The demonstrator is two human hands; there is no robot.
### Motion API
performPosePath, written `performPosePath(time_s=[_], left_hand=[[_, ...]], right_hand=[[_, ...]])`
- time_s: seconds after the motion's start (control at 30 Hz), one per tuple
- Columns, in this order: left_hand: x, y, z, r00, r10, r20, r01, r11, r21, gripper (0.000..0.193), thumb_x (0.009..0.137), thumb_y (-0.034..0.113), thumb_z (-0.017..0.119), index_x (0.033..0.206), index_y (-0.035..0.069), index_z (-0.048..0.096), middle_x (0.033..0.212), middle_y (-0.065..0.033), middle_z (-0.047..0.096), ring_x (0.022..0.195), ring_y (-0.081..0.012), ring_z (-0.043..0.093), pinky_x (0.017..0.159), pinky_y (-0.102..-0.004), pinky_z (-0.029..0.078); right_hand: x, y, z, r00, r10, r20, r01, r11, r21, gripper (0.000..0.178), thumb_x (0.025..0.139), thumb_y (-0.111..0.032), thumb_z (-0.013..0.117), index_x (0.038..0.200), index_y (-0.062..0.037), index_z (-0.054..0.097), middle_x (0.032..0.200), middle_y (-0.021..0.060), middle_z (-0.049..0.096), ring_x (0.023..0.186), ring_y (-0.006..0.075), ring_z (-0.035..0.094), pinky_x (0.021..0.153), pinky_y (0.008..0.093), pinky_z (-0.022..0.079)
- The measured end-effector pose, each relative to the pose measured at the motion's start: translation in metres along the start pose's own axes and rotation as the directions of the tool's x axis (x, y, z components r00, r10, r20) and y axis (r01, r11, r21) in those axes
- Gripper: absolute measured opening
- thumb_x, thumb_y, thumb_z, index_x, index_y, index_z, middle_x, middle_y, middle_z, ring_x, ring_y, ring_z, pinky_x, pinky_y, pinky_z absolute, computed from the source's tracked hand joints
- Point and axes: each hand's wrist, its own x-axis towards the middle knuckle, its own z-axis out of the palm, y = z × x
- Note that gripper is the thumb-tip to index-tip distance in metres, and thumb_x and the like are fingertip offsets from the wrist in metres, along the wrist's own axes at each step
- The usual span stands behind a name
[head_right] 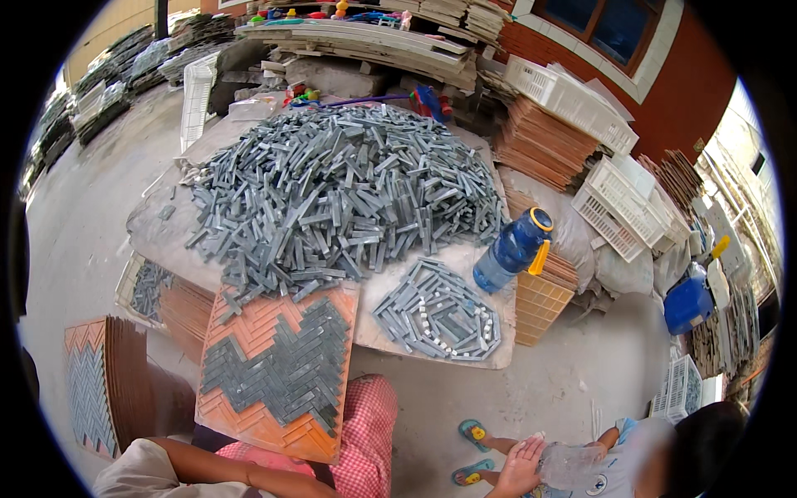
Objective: The person arranges small grey rectangular tiles onto a patterned board, creating a herringbone design. A child is present nearby, occasionally interacting with the tiles and a water bottle.
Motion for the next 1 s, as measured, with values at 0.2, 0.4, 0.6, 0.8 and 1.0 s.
performPosePath(time_s=[0.2, 0.4, 0.6, 0.8, 1.0], left_hand=[[-0.136, 0.026, 0.024, 0.876, -0.192, -0.442, 0.107, 0.972, -0.210, 0.035, 0.095, 0.012, 0.051, 0.128, 0.003, 0.052, 0.134, -0.0099, 0.050, 0.123, -0.0201, 0.047, 0.104, -0.0315, 0.033], [-0.187, 0.019, 0.051, 0.701, -0.120, -0.703, 0.157, 0.987, -0.012, 0.045, 0.091, 0.031, 0.056, 0.128, 0.007, 0.052, 0.124, -0.0154, 0.057, 0.114, -0.0256, 0.055, 0.097, -0.0334, 0.042], [-0.195, 0.000, -0.007, -0.164, 0.071, -0.984, 0.137, 0.989, 0.048, 0.022, 0.083, 0.003, 0.053, 0.103, -0.002, 0.062, 0.100, -0.0129, 0.064, 0.092, -0.0223, 0.062, 0.082, -0.0314, 0.048], [-0.188, -0.033, -0.084, -0.202, -0.145, -0.969, -0.268, 0.959, -0.088, 0.033, 0.093, 0.011, 0.048, 0.122, -0.004, 0.050, 0.109, -0.0085, 0.059, 0.094, -0.0144, 0.056, 0.083, -0.0289, 0.047], [-0.189, -0.026, -0.099, 0.086, -0.316, -0.945, -0.260, 0.908, -0.327, 0.040, 0.093, 0.007, 0.040, 0.132, 0.013, 0.051, 0.078, -0.0006, 0.050, 0.058, -0.0071, 0.044, 0.050, -0.0210, 0.041]], right_hand=[[0.008, 0.064, -0.043, 0.908, 0.349, 0.232, -0.258, 0.902, -0.346, 0.048, 0.086, -0.045, 0.054, 0.108, -0.0026, 0.055, 0.099, 0.0129, 0.061, 0.088, 0.0257, 0.056, 0.078, 0.0406, 0.046], [-0.051, 0.202, 0.093, 0.717, 0.512, 0.473, 0.242, 0.454, -0.858, 0.031, 0.095, -0.031, 0.049, 0.081, -0.0037, 0.055, 0.069, 0.0068, 0.055, 0.060, 0.0155, 0.050, 0.054, 0.0288, 0.039], [-0.068, 0.285, 0.133, 0.603, 0.367, 0.708, 0.744, 0.060, -0.666, 0.013, 0.088, -0.009, 0.054, 0.093, 0.0018, 0.059, 0.084, 0.0101, 0.061, 0.070, 0.0171, 0.058, 0.061, 0.0286, 0.047], [-0.080, 0.299, 0.141, 0.547, 0.399, 0.736, 0.831, -0.156, -0.534, 0.020, 0.087, -0.009, 0.051, 0.101, 0.0040, 0.059, 0.094, 0.0187, 0.062, 0.078, 0.0272, 0.062, 0.067, 0.0342, 0.049], [-0.072, 0.268, 0.099, 0.678, 0.370, 0.635, 0.734, -0.308, -0.605, 0.028, 0.091, -0.016, 0.050, 0.107, 0.0052, 0.055, 0.092, 0.0163, 0.063, 0.081, 0.0248, 0.061, 0.072, 0.0344, 0.048]])
